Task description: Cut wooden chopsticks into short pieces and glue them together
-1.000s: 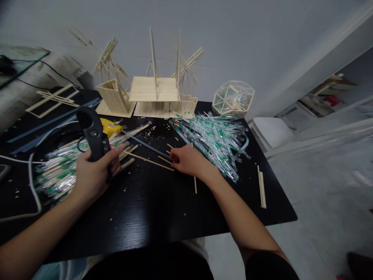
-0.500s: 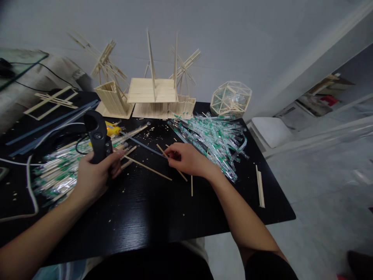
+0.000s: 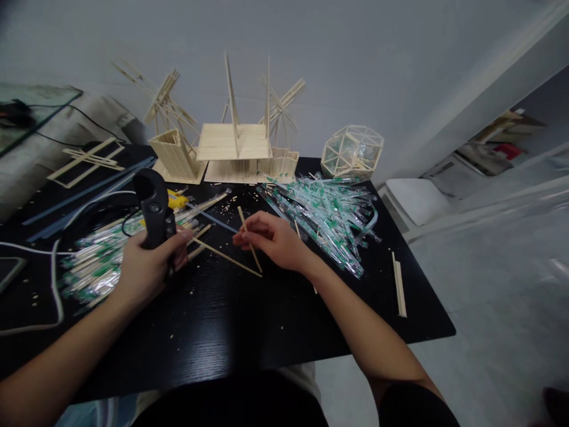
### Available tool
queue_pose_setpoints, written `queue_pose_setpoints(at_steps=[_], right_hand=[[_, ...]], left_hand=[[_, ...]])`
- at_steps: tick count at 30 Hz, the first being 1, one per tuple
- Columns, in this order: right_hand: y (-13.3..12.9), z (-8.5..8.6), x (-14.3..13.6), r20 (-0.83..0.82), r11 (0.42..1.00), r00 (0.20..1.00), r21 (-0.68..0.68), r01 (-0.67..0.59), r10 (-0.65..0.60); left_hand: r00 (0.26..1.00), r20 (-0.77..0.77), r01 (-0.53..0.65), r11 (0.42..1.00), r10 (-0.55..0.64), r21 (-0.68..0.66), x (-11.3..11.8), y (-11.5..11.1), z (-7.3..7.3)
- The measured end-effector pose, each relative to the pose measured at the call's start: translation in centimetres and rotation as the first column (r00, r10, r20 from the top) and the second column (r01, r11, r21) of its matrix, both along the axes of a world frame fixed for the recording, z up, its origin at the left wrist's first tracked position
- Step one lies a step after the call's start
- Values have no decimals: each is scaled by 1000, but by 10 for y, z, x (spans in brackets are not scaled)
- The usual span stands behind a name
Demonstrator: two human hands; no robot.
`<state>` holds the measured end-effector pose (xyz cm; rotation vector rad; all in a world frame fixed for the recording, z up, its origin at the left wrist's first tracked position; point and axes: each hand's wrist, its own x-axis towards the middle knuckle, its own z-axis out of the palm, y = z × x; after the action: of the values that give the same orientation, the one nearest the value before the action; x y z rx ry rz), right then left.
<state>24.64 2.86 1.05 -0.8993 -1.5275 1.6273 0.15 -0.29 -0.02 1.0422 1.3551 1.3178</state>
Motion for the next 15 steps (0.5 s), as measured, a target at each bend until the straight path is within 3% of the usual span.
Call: queue_pose_setpoints(at_steps=[3,8,15], right_hand=[[-7,-6,-8,45,1000,999,30,-7,6],[-14,-9,-15,55,994,998,108,-28,22],[-17,-1,-19,79,963,997,268,-9,-13]], left_hand=[[977,-212,16,1000,-10,25,0,-2,14],[838,-544,144,946,40,291,7,0,37],[723,-691,361,850,4,383,23,9,53]])
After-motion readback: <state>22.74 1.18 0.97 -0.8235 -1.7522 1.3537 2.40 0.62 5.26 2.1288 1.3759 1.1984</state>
